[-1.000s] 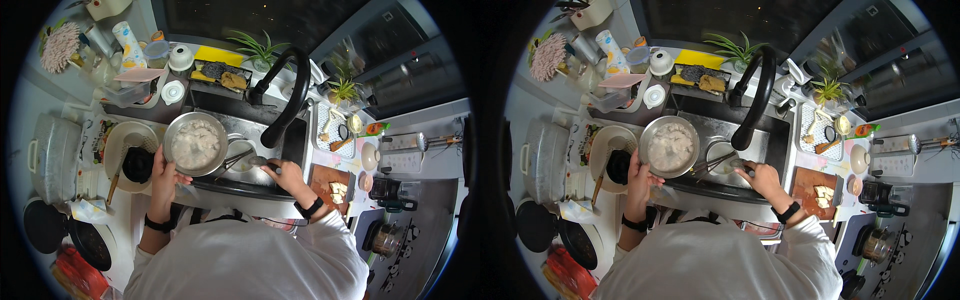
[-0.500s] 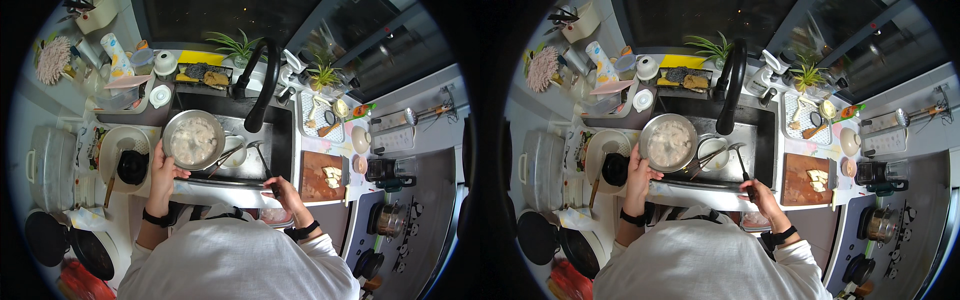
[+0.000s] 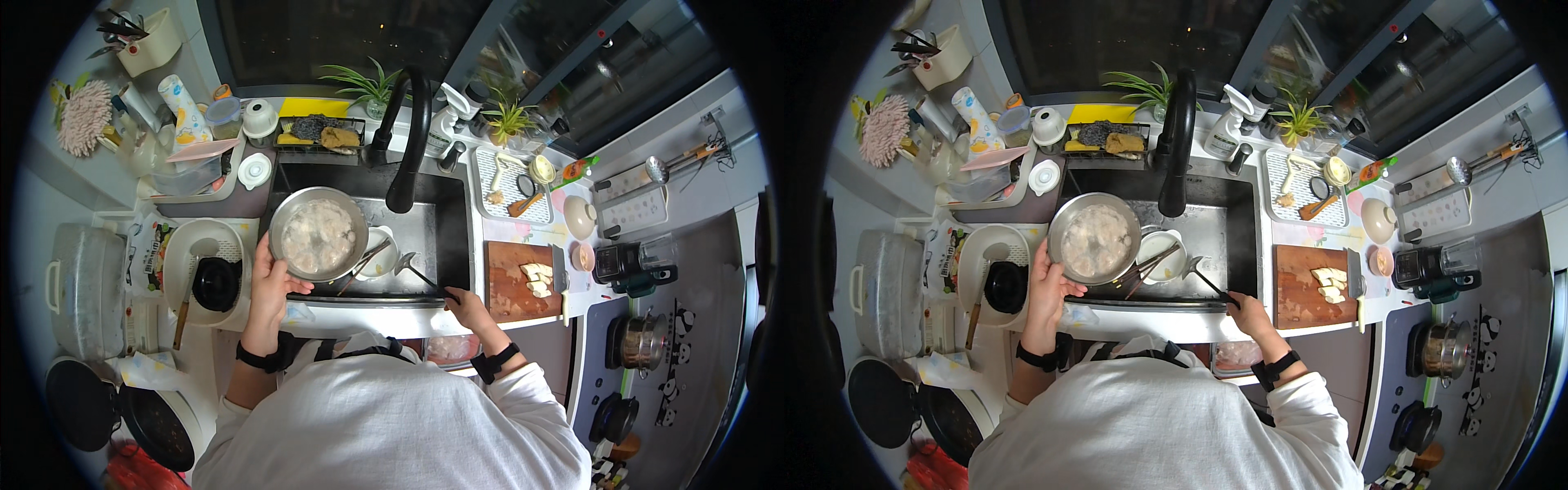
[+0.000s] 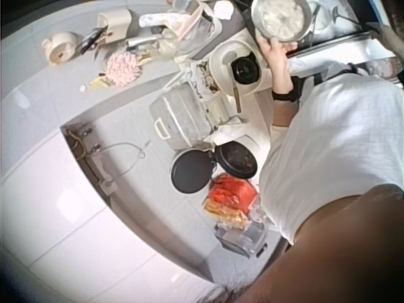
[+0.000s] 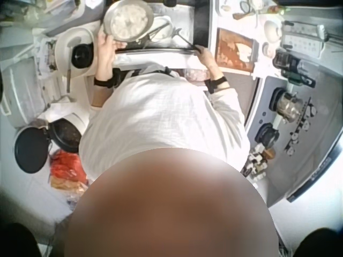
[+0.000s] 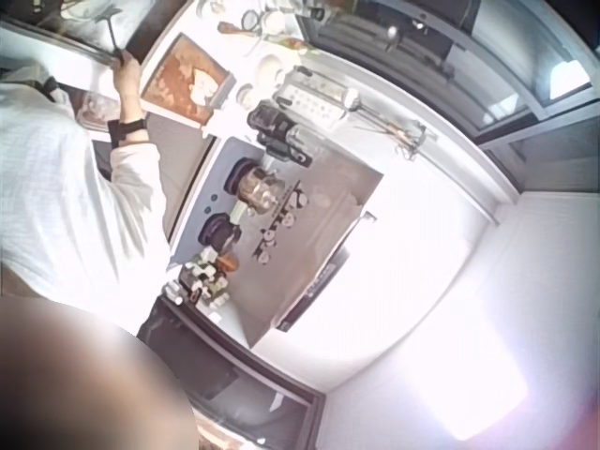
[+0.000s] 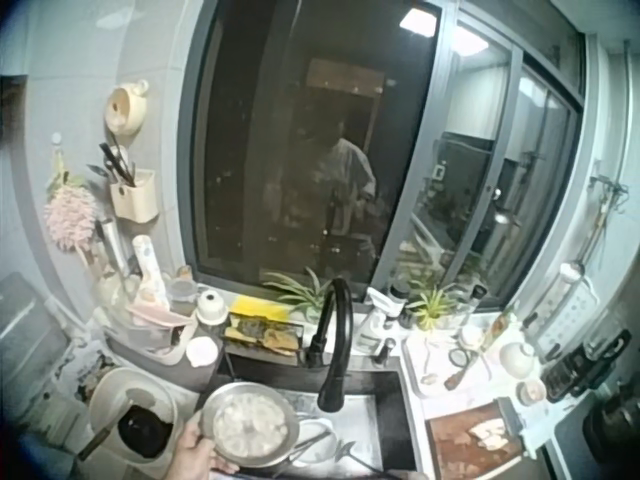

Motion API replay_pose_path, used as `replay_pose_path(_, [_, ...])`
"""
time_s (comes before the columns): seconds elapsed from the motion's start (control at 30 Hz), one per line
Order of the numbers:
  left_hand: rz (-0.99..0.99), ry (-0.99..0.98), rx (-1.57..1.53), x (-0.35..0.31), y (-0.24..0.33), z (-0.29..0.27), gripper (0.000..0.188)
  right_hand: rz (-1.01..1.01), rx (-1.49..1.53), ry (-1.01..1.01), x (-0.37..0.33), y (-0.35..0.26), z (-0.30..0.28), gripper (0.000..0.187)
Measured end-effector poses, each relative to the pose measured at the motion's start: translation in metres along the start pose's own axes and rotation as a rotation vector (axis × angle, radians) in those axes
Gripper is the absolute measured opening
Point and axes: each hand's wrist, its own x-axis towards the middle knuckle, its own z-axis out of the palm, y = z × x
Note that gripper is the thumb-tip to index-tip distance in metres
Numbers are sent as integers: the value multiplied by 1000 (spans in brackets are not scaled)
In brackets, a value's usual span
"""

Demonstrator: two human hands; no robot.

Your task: The person uses a ladle to transfer dumplings from a pot of boiling water into a metal bowl. The person then carries the bowl to the sink, rinses the dumplings under running water, and returns the bowl to the counter.

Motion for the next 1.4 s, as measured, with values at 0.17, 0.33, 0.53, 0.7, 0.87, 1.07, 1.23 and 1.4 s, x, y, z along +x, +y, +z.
replay_pose_path(0.17, [6, 9, 15, 0, 1, -4, 56, -40, -45, 36, 9, 7, 11, 39])
replay_pose_path(0.33, [-3, 62, 16, 0, -2, -9, 57, -13, 37, 48, 14, 25, 20, 41])
replay_pose_path(0.53, [17, 29, 18, 4, 0, -9, 56, 1, 216, 57, 21, 38, 32, 40])
replay_pose_path(0.7, [9, 16, 30, 3, 2, -11, 54, 5, 275, 57, 27, 33, 44, 38])
replay_pose_path(0.87, [25, 27, 36, 3, 0, -12, 52, -50, 321, 36, 40, 17, 53, 38])
replay_pose_path(1.07, [33, 46, 48, 1, -1, -13, 51, -1, 267, -4, 41, -21, 44, 38])
replay_pose_path(1.23, [36, 57, 49, -1, -2, -14, 53, -52, 208, 17, 51, -40, 41, 39])
replay_pose_path(1.4, [37, 69, 43, -3, -4, -15, 55, -57, 206, 1, 63, -43, 43, 39])
